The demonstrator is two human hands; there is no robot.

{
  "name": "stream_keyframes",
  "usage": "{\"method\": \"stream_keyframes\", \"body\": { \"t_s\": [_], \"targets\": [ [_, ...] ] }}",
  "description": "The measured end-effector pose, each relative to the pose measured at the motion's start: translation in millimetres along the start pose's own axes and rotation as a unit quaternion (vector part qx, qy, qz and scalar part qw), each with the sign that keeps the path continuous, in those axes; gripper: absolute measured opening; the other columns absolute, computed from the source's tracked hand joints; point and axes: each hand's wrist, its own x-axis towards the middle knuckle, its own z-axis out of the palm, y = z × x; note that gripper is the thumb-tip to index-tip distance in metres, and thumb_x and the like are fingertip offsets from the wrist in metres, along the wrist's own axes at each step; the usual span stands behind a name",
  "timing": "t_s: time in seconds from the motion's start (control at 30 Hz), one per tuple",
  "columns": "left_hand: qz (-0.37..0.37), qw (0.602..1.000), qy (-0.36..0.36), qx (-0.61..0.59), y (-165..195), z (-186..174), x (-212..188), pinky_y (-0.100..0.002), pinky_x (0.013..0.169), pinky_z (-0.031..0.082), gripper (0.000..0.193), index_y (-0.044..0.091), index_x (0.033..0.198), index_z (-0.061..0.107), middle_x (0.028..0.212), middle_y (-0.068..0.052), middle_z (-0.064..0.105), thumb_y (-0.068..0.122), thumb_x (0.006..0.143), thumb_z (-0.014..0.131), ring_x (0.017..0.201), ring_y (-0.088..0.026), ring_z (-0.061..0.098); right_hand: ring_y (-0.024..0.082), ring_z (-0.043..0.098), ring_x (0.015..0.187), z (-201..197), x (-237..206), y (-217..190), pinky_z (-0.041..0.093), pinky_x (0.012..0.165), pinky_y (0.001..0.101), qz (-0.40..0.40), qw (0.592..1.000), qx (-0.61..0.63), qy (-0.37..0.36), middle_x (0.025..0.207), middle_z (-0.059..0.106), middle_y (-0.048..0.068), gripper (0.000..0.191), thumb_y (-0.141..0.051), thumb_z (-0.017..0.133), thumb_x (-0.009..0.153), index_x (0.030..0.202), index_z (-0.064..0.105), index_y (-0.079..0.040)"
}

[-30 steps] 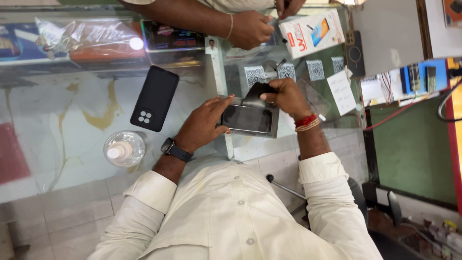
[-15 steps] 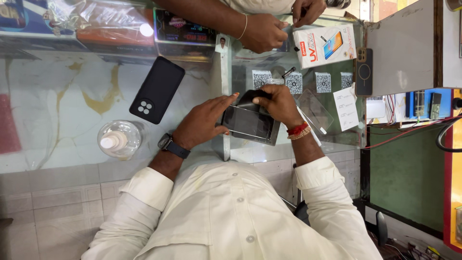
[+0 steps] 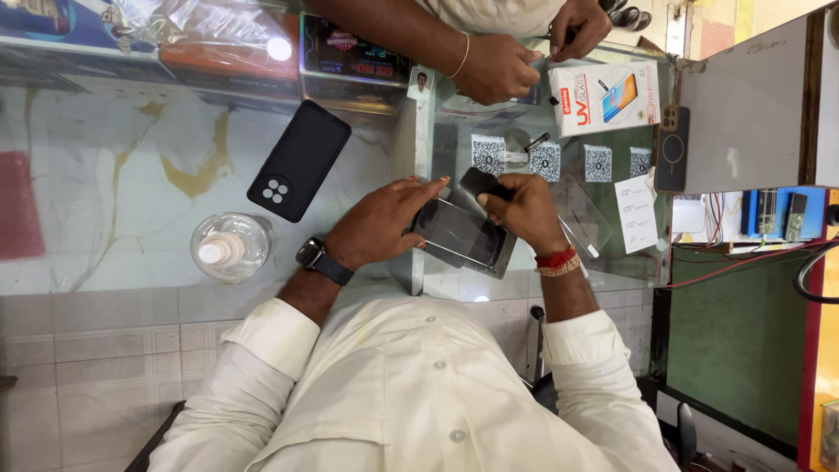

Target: The person removes a black phone case, wipes the phone screen with a white cloth, and then handles a small paper packet containing stickers. The person also connects a charging cable to a phone and places it on a laptop.

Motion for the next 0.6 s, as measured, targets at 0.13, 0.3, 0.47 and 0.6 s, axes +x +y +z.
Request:
{"method": "stream_keyframes", "body": {
  "t_s": [0.13, 0.3, 0.47, 0.6],
  "targets": [
    [0.001, 1.0, -0.006, 0.015, 0, 2, 1, -0.044, 0.11, 0.043, 0.103, 0.012, 0.157, 0.031, 0.14, -0.016, 0.059, 0.019, 0.071, 0.089, 0.133, -0.034, 0.05, 0.006, 0.056, 0.056, -10, -7, 13, 0.044, 0.05, 0.024, 0.0, 1.0, 0.016, 0.011, 0.066, 0.067, 0.002, 0.011, -0.006, 0.078, 0.088, 0.082, 0.073, 0.001],
    [-0.009, 1.0, -0.015, 0.003, 1, 1, 3, -0.043, 0.109, 0.045, 0.106, 0.013, 0.157, 0.029, 0.141, -0.016, 0.058, 0.019, 0.07, 0.089, 0.133, -0.034, 0.051, 0.005, 0.056, 0.056, -16, -11, 14, 0.042, 0.05, 0.0243, -0.015, 1.0, 0.01, 0.012, 0.065, 0.067, 0.001, 0.013, -0.008, 0.08, 0.088, 0.08, 0.074, 0.001],
    [0.01, 1.0, 0.001, -0.01, 1, -1, 3, -0.042, 0.106, 0.048, 0.114, 0.016, 0.161, 0.021, 0.142, -0.017, 0.058, 0.015, 0.069, 0.089, 0.128, -0.035, 0.057, 0.006, 0.054, 0.054, 1, 0, -5, 0.042, 0.049, 0.0262, -0.034, 0.998, -0.058, -0.001, 0.062, 0.065, 0.002, 0.014, -0.007, 0.081, 0.086, 0.079, 0.072, 0.001],
    [-0.026, 0.999, -0.014, -0.015, 1, -3, 3, -0.041, 0.105, 0.051, 0.118, 0.021, 0.162, 0.019, 0.143, -0.015, 0.058, 0.016, 0.069, 0.09, 0.126, -0.034, 0.06, 0.008, 0.052, 0.056, 24, 10, -22, 0.043, 0.052, 0.0273, -0.089, 0.993, -0.046, -0.066, 0.062, 0.062, 0.004, 0.014, -0.005, 0.079, 0.088, 0.079, 0.07, 0.002]
  ]
}}
